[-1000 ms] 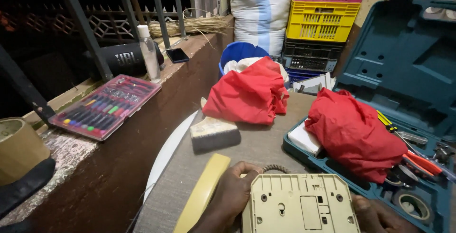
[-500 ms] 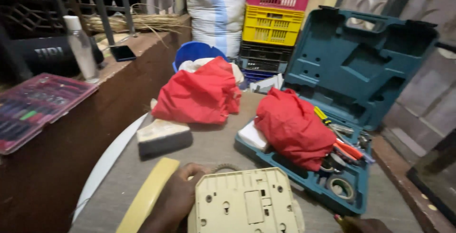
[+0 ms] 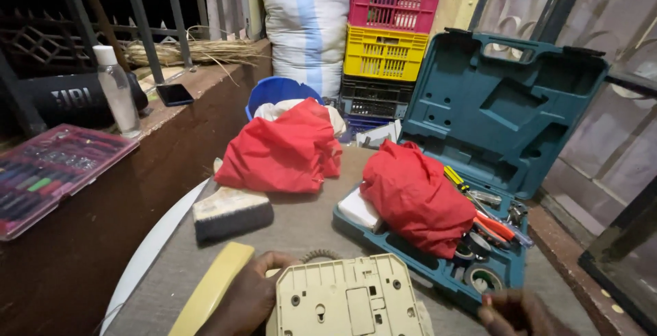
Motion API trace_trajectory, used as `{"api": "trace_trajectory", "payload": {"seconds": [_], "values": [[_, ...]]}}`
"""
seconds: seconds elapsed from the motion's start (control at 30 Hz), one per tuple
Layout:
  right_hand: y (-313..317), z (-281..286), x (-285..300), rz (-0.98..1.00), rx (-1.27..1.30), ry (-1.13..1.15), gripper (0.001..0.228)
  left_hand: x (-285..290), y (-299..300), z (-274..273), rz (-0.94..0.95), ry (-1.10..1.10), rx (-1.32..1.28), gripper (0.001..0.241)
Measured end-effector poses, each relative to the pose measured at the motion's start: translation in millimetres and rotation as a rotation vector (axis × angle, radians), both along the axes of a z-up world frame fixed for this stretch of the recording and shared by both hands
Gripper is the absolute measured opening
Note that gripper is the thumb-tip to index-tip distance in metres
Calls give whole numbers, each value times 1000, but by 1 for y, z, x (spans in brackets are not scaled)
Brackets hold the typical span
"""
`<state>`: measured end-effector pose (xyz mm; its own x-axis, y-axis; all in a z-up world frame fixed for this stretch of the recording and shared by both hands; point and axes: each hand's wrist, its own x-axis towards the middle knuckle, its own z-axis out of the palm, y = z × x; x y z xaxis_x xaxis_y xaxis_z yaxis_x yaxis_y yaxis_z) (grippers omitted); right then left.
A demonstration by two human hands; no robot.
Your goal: A person uses a screwdriver to remove screws from the back of a beige telephone base on a cluttered workbench.
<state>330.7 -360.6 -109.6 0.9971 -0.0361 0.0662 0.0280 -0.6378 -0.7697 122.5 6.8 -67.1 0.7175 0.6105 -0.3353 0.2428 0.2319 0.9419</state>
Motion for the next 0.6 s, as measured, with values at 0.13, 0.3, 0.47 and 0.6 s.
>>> {"api": "trace_trajectory", "payload": {"seconds": [0.13,0.3,0.47,0.6], "values": [[42,88,-46,317,339,-63,52,-13,-11,38,15,89,43,20],[104,176,-92,418,123,-13,43,-5,20,17,62,-17,207,16],[153,160,-90,636,528,115,34,-2,33,45,171,-33,113,16],[165,110,-78,758,575,95,27,13,47,43,177,-49,85,18]]}}
